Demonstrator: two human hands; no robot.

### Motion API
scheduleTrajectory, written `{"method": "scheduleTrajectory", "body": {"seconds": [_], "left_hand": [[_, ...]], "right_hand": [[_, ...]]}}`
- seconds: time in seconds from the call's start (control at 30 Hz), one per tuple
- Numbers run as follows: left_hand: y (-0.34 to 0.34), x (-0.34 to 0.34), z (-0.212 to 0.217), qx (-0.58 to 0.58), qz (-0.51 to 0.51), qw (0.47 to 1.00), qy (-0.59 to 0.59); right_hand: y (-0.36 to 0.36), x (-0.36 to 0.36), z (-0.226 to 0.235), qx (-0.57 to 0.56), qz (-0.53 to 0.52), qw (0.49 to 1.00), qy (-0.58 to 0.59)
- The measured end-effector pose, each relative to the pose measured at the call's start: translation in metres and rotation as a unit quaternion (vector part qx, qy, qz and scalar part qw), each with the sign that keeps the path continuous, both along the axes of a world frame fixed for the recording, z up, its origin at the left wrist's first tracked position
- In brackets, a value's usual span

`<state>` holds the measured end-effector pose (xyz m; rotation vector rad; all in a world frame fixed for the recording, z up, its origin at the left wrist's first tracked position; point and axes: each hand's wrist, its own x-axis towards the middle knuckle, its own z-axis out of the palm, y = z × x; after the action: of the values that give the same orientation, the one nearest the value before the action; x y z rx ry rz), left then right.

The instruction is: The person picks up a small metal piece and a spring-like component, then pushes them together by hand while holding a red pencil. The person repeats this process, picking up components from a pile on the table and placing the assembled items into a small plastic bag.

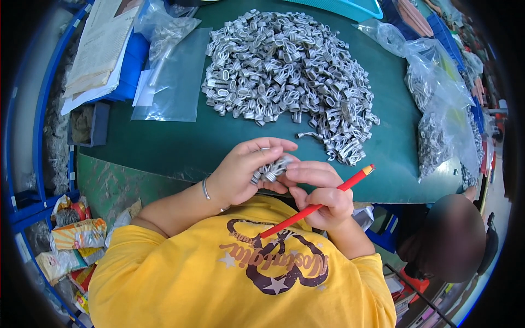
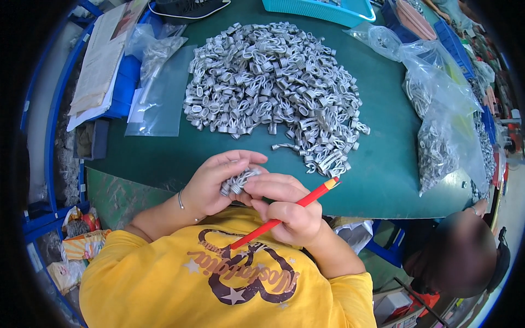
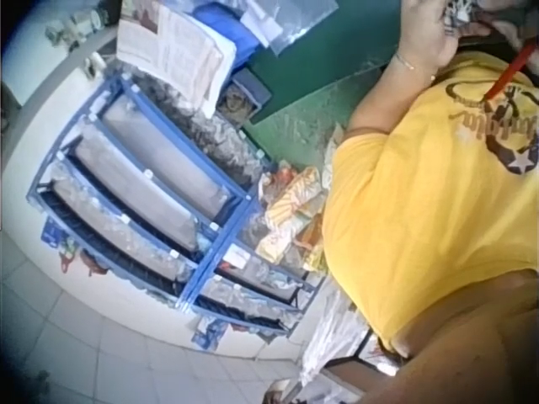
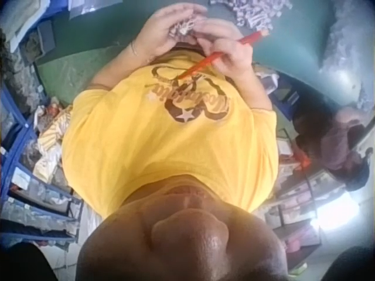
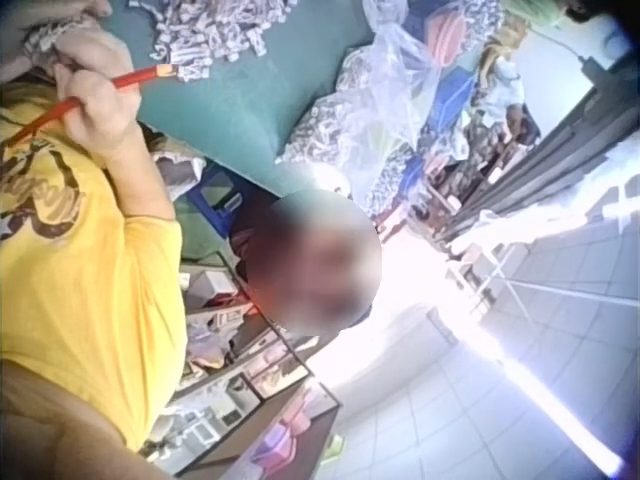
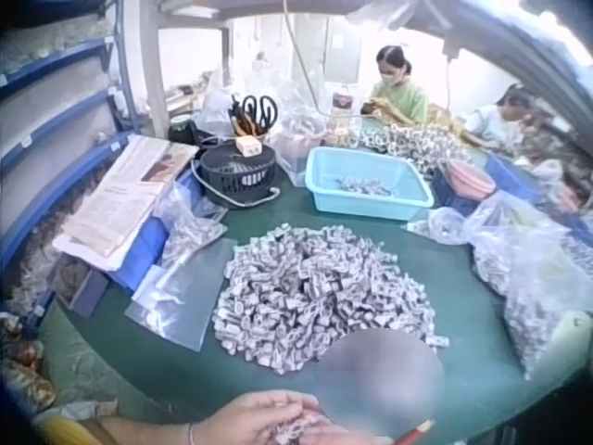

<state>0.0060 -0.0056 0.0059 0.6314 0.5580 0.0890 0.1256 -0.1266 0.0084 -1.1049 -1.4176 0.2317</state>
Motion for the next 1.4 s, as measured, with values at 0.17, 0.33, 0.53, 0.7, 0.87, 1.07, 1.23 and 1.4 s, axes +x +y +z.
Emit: {"method": "scheduleTrajectory", "body": {"seconds": [0.17,0.33,0.53,0.7,0.87,1.07,1.23,1.4], "left_hand": [[0.008,-0.008,-0.012,-0.032,0.034,0.998,-0.051],[0.007,-0.002,0.0,0.067,0.075,0.995,-0.021],[0.005,-0.005,-0.006,0.152,0.045,0.987,-0.038],[0.006,-0.006,0.003,0.184,-0.05,0.981,-0.032],[0.005,-0.008,0.0,0.292,-0.017,0.956,-0.032],[0.005,-0.009,-0.009,0.484,0.037,0.871,-0.077],[0.004,-0.006,-0.004,0.49,0.044,0.864,-0.111],[0.004,-0.002,-0.004,0.551,0.059,0.817,-0.159]], "right_hand": [[0.011,0.031,-0.012,-0.104,-0.195,0.963,-0.152],[0.021,0.039,-0.011,-0.177,-0.178,0.925,-0.284],[0.016,0.031,-0.012,-0.07,-0.123,0.99,-0.027],[0.004,0.023,-0.015,-0.06,-0.026,0.995,0.071],[0.007,0.017,-0.013,-0.073,-0.031,0.99,0.117],[-0.001,0.01,-0.006,-0.164,0.0,0.904,0.394],[-0.003,0.009,-0.019,-0.145,0.044,0.884,0.441],[-0.004,0.007,-0.029,-0.088,0.048,0.915,0.391]]}}
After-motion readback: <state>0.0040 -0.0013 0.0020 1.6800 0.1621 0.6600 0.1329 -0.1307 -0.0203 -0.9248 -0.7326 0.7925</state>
